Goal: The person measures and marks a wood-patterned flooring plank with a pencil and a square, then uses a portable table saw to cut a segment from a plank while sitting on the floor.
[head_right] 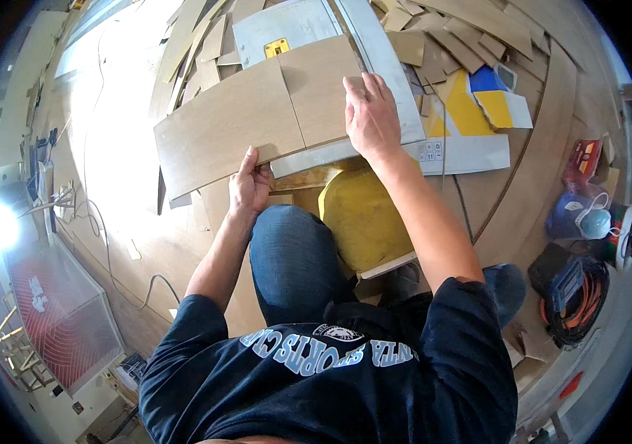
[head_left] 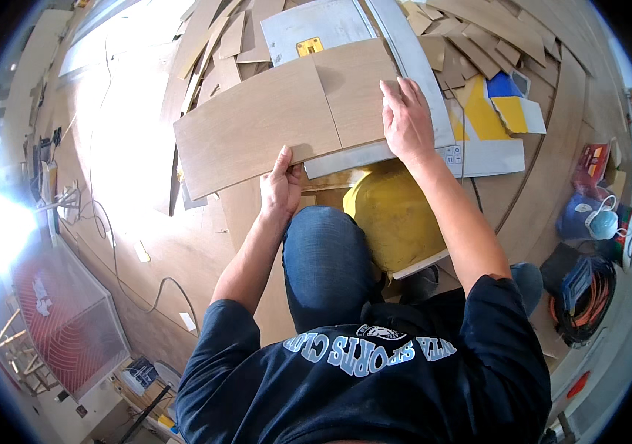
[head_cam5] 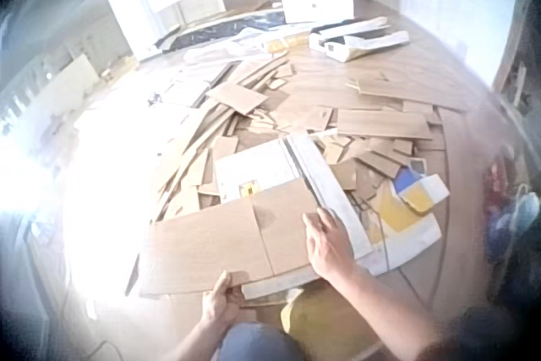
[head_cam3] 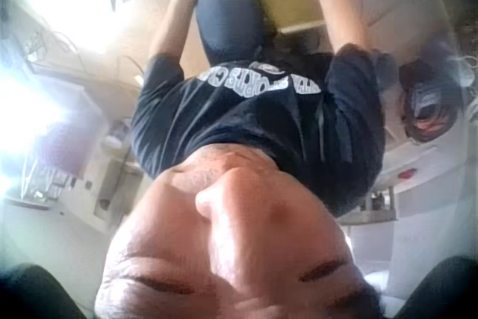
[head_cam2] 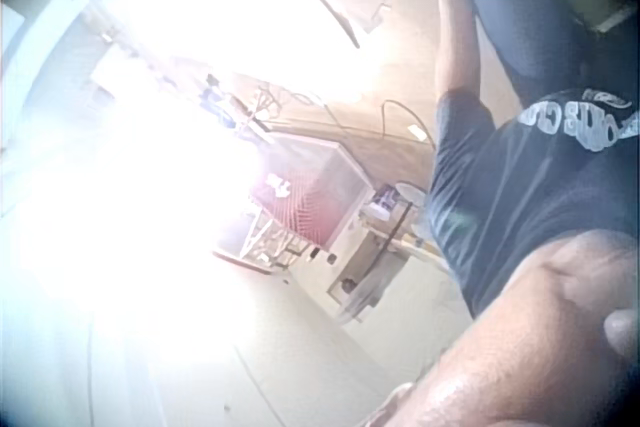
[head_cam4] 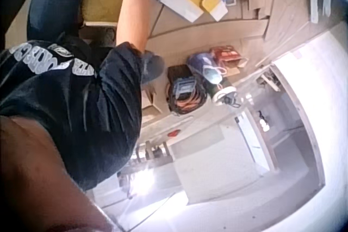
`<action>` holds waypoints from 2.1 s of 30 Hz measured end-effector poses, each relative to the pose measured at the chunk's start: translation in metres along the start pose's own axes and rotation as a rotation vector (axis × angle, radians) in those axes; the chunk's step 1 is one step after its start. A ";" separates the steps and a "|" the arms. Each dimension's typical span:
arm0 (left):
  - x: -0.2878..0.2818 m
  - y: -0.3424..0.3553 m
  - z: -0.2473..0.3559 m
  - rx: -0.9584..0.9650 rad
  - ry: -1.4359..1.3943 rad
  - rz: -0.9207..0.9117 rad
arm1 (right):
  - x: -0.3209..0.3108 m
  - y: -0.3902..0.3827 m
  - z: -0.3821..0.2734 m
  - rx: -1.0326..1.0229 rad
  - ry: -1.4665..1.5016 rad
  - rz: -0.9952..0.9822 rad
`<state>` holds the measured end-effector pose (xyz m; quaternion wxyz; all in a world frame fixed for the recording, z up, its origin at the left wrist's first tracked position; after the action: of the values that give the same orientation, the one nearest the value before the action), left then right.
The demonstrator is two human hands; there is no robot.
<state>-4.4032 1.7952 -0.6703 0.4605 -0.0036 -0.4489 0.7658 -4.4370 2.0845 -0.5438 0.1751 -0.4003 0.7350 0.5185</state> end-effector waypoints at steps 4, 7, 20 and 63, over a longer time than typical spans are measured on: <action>-0.001 -0.007 -0.003 0.006 -0.006 -0.004 | -0.002 -0.005 0.001 0.020 -0.005 -0.033; -0.006 -0.010 -0.004 0.031 0.016 0.042 | -0.004 -0.010 0.004 0.029 -0.004 -0.031; -0.015 -0.018 -0.007 -0.040 -0.039 -0.025 | -0.013 -0.017 -0.004 0.010 -0.006 -0.007; 0.040 -0.108 0.119 0.232 -0.206 -0.192 | 0.018 -0.025 -0.209 0.890 1.214 -0.467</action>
<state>-4.4003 1.7609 -0.5088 0.4803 0.1707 -0.4006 0.7613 -4.3961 1.8847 -0.4880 -0.0089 -0.6499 0.7374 -0.1839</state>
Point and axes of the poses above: each hand's wrist, its own y-axis towards the middle knuckle, its own x-axis out of the palm, z = x × y, the point moved 9 cm from there along y, towards the middle knuckle, and after that the axes turned 11 degrees about z, right-handed, at the moved point
